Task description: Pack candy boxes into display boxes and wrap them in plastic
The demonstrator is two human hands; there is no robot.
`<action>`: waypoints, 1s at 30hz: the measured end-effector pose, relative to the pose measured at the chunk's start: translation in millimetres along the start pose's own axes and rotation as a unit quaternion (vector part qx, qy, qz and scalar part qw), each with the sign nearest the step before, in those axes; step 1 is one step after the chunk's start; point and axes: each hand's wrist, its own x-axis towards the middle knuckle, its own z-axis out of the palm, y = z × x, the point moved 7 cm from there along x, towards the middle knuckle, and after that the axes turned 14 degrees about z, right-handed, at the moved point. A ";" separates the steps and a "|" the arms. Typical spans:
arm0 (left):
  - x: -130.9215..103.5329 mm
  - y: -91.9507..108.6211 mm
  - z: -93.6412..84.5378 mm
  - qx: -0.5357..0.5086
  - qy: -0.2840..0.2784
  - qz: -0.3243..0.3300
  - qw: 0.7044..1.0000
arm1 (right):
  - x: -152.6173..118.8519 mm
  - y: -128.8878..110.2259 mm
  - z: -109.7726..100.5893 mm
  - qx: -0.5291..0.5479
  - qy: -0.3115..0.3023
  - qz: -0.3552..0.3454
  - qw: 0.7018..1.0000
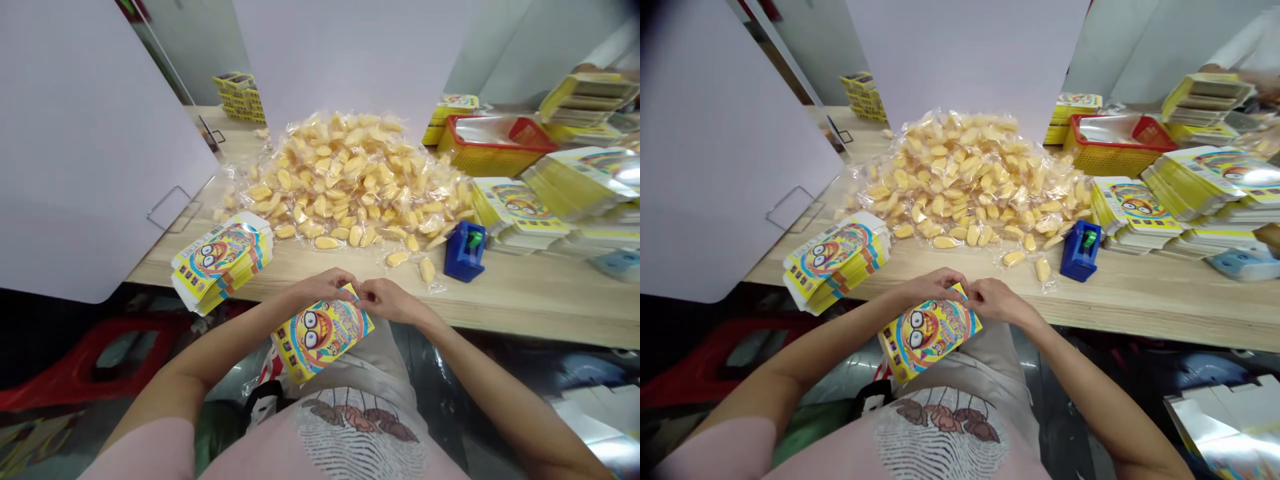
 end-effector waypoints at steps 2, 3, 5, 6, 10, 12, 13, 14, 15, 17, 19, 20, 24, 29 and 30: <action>-3.5 0.7 -1.3 -0.005 0.020 0.011 1.000 | -2.9 2.7 1.2 0.018 0.036 0.026 0.999; -5.0 1.6 -1.8 -0.004 0.028 0.015 0.999 | -4.8 4.5 0.9 0.045 0.053 0.035 0.997; -8.1 4.6 -1.0 -0.011 0.039 0.020 0.999 | -7.8 8.8 3.0 0.134 0.057 0.042 0.988; -9.7 7.0 0.5 -0.019 0.040 0.021 0.999 | -8.1 11.1 7.6 0.192 0.030 0.043 0.980; -15.7 23.4 10.0 -0.044 0.032 0.042 0.998 | -6.6 18.4 43.1 0.439 -0.161 0.076 0.881; -18.2 33.6 13.8 -0.026 0.025 0.056 0.998 | -6.0 20.2 57.1 0.526 -0.208 0.094 0.819; -19.5 39.2 15.1 -0.012 0.021 0.061 0.998 | -6.1 20.0 60.3 0.554 -0.215 0.094 0.799; -21.1 46.0 15.3 0.005 0.022 0.067 0.997 | -7.1 19.1 59.7 0.571 -0.211 0.090 0.789; -23.1 54.4 14.1 0.026 0.031 0.073 0.997 | -9.1 17.3 54.5 0.576 -0.196 0.079 0.789; -30.0 78.2 7.6 0.091 0.073 0.095 0.989 | -18.4 7.4 31.2 0.546 -0.143 0.029 0.825; -42.0 109.0 1.9 0.182 0.116 0.133 0.967 | -35.2 -11.2 -1.6 0.446 -0.062 -0.053 0.892; -49.4 123.0 1.2 0.223 0.127 0.152 0.954 | -45.6 -22.2 -17.8 0.374 -0.002 -0.099 0.922; -73.7 133.4 7.2 0.279 0.096 0.190 0.936 | -79.2 -53.6 -33.5 0.081 0.240 -0.269 0.929; -83.4 46.2 -4.6 0.436 0.197 0.065 0.876 | -60.2 -25.3 48.6 -0.091 0.299 -0.325 0.893; -83.8 27.2 -3.5 0.458 0.205 0.040 0.864 | -56.7 -17.7 62.8 -0.096 0.302 -0.323 0.892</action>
